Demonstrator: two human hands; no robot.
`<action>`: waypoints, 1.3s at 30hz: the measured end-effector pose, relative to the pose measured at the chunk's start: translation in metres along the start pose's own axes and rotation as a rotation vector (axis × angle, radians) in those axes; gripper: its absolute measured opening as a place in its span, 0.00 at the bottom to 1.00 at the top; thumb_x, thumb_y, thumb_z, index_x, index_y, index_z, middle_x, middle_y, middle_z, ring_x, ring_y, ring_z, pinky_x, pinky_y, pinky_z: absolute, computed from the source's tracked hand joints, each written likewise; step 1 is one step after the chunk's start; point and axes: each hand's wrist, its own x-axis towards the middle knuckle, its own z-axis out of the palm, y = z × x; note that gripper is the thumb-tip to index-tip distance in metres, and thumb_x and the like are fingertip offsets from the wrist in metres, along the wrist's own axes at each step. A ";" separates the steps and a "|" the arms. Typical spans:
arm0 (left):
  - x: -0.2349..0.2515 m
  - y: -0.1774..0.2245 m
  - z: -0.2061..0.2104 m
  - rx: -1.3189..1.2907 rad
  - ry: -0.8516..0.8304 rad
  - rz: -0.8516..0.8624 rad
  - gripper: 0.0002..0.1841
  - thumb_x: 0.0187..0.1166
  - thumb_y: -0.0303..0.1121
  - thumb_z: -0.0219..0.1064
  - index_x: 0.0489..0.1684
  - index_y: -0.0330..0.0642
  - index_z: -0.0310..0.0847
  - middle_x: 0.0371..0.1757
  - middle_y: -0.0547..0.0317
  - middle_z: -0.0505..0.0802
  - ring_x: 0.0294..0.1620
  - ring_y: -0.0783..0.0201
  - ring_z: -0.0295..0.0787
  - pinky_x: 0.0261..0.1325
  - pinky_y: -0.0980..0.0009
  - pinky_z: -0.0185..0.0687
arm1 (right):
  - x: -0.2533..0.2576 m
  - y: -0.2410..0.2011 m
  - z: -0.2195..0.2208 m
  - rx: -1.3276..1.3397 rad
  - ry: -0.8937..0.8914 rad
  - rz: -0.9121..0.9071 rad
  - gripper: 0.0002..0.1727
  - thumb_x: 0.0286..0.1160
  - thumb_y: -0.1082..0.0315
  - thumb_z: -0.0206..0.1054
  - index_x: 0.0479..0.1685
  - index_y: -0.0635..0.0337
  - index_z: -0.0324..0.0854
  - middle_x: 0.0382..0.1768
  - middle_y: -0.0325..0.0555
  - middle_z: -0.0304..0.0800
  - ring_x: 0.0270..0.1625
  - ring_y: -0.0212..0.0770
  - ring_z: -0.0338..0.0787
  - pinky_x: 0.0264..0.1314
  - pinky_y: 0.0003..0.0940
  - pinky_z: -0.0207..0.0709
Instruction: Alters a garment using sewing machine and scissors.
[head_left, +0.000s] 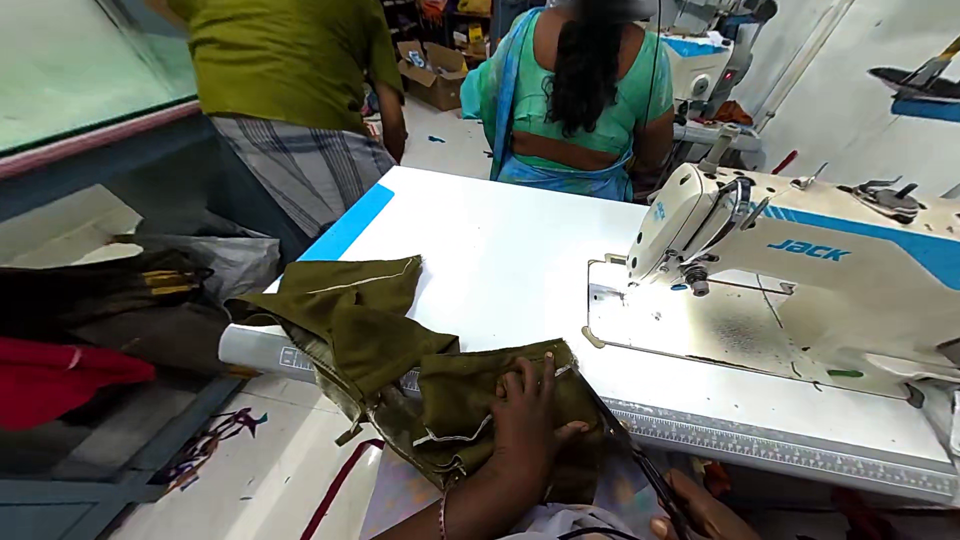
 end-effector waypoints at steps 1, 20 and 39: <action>0.000 0.000 0.002 0.009 0.026 0.007 0.59 0.73 0.76 0.57 0.99 0.48 0.35 0.90 0.29 0.58 0.81 0.31 0.67 0.66 0.41 0.75 | 0.003 -0.004 0.002 -0.030 0.021 0.013 0.29 0.74 0.48 0.71 0.57 0.66 0.72 0.33 0.42 0.74 0.32 0.35 0.75 0.37 0.37 0.71; 0.001 -0.001 0.008 0.027 0.085 0.020 0.59 0.72 0.77 0.56 0.98 0.47 0.39 0.89 0.32 0.63 0.79 0.34 0.70 0.62 0.43 0.77 | 0.017 -0.023 0.007 0.121 0.033 0.065 0.18 0.81 0.49 0.64 0.46 0.55 0.73 0.24 0.32 0.71 0.19 0.26 0.70 0.24 0.25 0.68; -0.002 -0.002 0.000 -0.003 -0.009 0.031 0.57 0.74 0.74 0.58 0.99 0.53 0.34 0.92 0.33 0.56 0.85 0.34 0.63 0.70 0.41 0.72 | 0.014 -0.017 0.005 0.516 -0.059 0.031 0.09 0.87 0.56 0.55 0.44 0.51 0.72 0.25 0.27 0.74 0.14 0.19 0.67 0.15 0.14 0.64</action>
